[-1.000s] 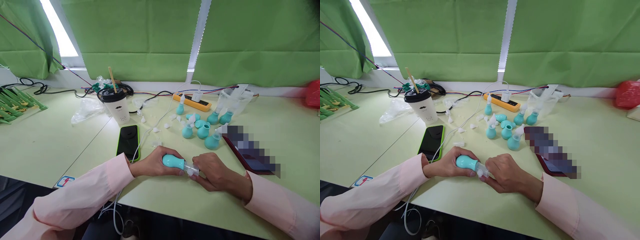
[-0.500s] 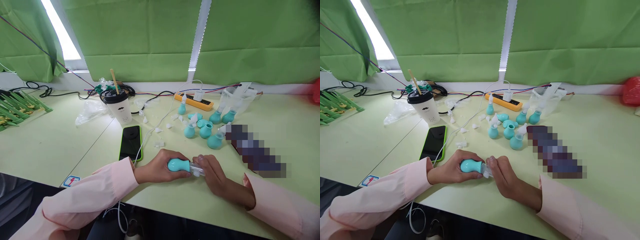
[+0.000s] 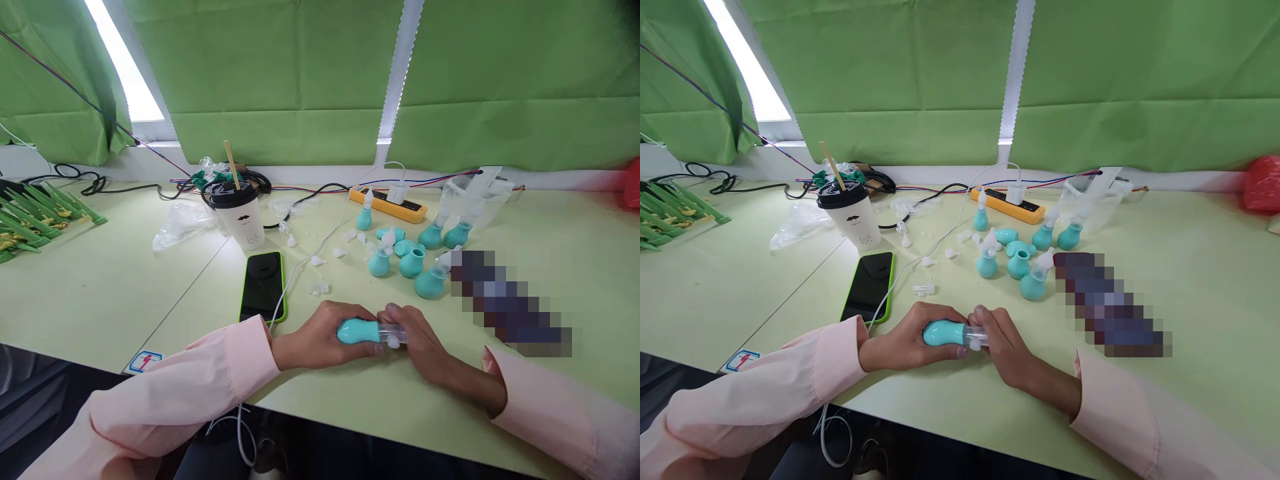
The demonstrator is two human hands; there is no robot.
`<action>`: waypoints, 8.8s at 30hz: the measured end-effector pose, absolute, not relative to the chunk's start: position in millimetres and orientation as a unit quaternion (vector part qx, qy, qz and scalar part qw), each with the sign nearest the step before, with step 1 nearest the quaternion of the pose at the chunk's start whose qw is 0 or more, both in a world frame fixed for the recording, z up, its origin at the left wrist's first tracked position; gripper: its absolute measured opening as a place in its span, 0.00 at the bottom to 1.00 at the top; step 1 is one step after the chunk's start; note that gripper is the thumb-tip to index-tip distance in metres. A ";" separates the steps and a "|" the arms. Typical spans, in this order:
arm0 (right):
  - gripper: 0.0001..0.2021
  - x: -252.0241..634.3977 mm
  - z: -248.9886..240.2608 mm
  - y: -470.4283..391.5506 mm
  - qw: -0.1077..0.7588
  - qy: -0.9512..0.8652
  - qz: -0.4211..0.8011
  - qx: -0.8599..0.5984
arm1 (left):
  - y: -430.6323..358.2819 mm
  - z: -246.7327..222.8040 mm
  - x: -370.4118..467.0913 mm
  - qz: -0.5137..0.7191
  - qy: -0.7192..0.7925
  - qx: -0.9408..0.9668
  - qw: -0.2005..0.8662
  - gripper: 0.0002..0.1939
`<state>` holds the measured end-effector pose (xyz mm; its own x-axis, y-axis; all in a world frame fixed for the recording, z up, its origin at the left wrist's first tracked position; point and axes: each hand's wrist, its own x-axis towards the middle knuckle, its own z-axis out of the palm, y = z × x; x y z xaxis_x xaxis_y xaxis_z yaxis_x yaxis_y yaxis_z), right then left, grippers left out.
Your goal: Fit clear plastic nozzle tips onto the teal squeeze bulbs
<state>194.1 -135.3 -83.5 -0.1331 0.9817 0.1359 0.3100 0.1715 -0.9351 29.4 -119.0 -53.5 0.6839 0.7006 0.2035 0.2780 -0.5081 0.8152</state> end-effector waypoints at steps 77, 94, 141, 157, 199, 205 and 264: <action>0.09 188.4 -81.1 -143.0 0.453 -0.738 0.125 -0.484 | -90.6 -46.9 13.0 0.376 0.366 0.570 0.633 0.11; 0.08 188.7 -77.0 -145.3 0.463 -0.733 0.128 -0.481 | -92.4 -55.8 13.5 0.356 0.269 0.490 0.749 0.07; 0.21 181.9 -80.1 -129.2 0.428 -0.602 0.541 -0.401 | -10.0 16.9 20.3 0.639 0.340 0.621 0.302 0.16; 0.13 183.0 -78.6 -130.1 0.421 -0.619 0.523 -0.407 | -1.2 -30.2 35.7 0.368 0.364 0.781 0.350 0.17; 0.12 183.0 -77.0 -131.7 0.413 -0.635 0.495 -0.426 | -7.5 2.0 3.4 -0.104 0.350 0.925 0.106 0.15; 0.11 183.4 -77.4 -131.5 0.417 -0.634 0.495 -0.424 | -6.3 -15.4 11.9 -0.126 0.336 0.922 0.142 0.09; 0.15 182.1 -81.1 -118.9 0.497 -0.497 0.561 -0.438 | -66.7 -6.9 32.9 0.145 0.241 0.935 0.217 0.04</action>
